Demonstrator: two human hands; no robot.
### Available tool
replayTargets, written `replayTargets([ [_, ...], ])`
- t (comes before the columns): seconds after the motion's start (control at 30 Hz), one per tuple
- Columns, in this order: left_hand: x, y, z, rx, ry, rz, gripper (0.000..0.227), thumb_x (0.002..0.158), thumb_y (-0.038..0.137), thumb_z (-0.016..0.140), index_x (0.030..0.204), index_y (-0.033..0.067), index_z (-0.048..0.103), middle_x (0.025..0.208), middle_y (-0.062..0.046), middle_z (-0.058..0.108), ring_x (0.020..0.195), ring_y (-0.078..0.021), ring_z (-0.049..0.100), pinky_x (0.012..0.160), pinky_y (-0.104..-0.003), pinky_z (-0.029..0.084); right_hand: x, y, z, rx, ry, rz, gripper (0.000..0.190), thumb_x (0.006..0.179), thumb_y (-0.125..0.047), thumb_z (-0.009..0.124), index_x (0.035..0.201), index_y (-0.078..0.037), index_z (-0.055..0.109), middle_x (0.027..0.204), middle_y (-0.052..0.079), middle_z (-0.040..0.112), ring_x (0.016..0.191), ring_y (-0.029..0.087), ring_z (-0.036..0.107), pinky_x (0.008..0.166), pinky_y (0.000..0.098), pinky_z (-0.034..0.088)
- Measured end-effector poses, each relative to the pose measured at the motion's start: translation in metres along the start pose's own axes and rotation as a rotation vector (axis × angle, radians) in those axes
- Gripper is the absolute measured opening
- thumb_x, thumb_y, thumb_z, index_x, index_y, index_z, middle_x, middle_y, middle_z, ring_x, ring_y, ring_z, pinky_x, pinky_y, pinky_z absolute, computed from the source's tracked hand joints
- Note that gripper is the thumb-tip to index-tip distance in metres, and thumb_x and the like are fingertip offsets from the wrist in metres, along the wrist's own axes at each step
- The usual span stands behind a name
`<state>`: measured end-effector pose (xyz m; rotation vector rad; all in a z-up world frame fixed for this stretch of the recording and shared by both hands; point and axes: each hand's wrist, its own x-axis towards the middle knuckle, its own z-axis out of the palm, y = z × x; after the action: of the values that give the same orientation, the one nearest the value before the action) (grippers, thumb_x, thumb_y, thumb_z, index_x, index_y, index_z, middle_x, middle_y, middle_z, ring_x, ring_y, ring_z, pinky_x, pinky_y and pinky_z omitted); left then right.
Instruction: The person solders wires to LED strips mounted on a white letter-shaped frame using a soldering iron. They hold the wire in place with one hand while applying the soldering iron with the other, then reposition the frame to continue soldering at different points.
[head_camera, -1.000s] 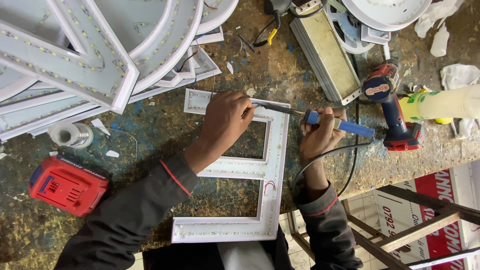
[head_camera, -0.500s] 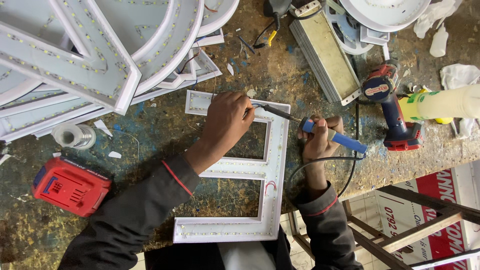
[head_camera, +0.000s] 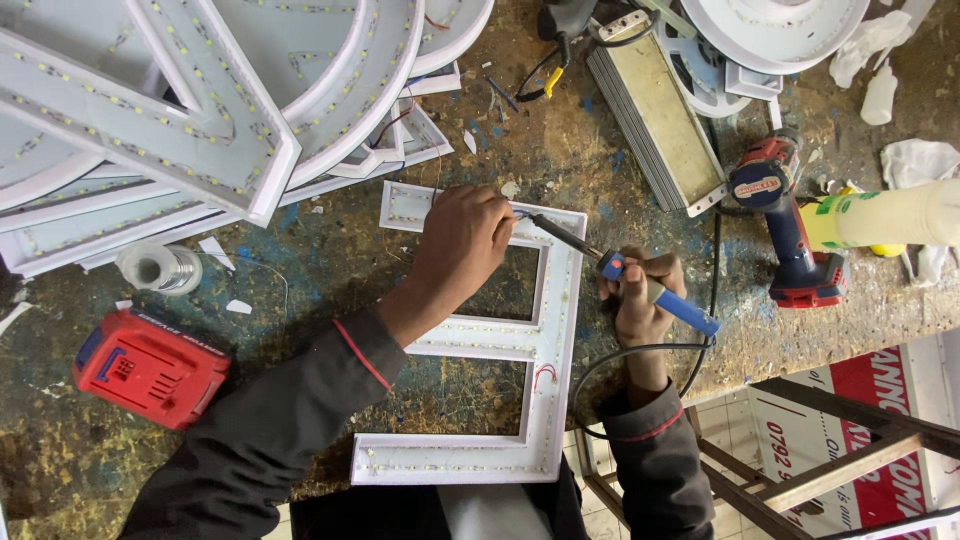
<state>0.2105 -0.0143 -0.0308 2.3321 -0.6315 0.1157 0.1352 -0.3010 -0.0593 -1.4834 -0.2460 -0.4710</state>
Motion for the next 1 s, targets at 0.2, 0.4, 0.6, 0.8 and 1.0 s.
replayTargets([
  [0.2, -0.002, 0.004, 0.007, 0.055, 0.028, -0.036, 0.013, 0.11, 0.018, 0.075, 0.098, 0.0108, 0.075, 0.094, -0.01, 0.075, 0.104, -0.0321, 0.081, 0.109, -0.059, 0.063, -0.008, 0.01, -0.016, 0.027, -0.062, -0.012, 0.027, 0.117, -0.022, 0.068, 0.104, -0.002, 0.054, 0.073, 0.017, 0.055, 0.055, 0.018, 0.055, 0.047, 0.0325, 0.053],
  [0.4, -0.001, 0.01, 0.006, 0.07, 0.028, -0.05, 0.014, 0.111, 0.016, 0.074, 0.101, 0.0073, 0.076, 0.094, -0.013, 0.076, 0.106, -0.0357, 0.081, 0.107, -0.061, 0.065, -0.008, 0.011, -0.023, -0.014, -0.146, -0.031, 0.03, 0.113, -0.022, 0.071, 0.103, 0.0, 0.055, 0.072, 0.021, 0.06, 0.053, 0.022, 0.06, 0.044, 0.0333, 0.05],
  [0.6, -0.002, 0.01, 0.005, 0.094, 0.016, -0.046, 0.015, 0.111, 0.017, 0.072, 0.098, 0.0098, 0.073, 0.092, -0.012, 0.073, 0.103, -0.0354, 0.081, 0.1, -0.061, 0.064, -0.008, 0.002, -0.03, -0.03, -0.209, -0.01, 0.024, 0.112, -0.017, 0.072, 0.107, 0.003, 0.059, 0.077, 0.025, 0.064, 0.055, 0.024, 0.065, 0.048, 0.0323, 0.051],
  [0.8, 0.0, 0.012, 0.01, 0.137, 0.044, -0.038, 0.016, 0.109, 0.021, 0.072, 0.097, 0.0099, 0.073, 0.094, -0.013, 0.073, 0.103, -0.0356, 0.08, 0.101, -0.06, 0.063, -0.003, -0.009, -0.034, -0.072, -0.301, 0.004, 0.011, 0.114, -0.008, 0.067, 0.11, 0.001, 0.064, 0.089, 0.024, 0.071, 0.064, 0.022, 0.07, 0.056, 0.033, 0.054],
  [1.0, 0.0, 0.016, 0.008, 0.107, 0.079, -0.066, 0.018, 0.107, 0.017, 0.071, 0.09, 0.011, 0.068, 0.089, -0.013, 0.071, 0.1, -0.0366, 0.08, 0.098, -0.061, 0.064, -0.004, -0.003, -0.041, -0.051, -0.297, 0.031, 0.011, 0.111, -0.005, 0.068, 0.106, 0.004, 0.065, 0.094, 0.029, 0.071, 0.064, 0.022, 0.067, 0.055, 0.034, 0.052],
])
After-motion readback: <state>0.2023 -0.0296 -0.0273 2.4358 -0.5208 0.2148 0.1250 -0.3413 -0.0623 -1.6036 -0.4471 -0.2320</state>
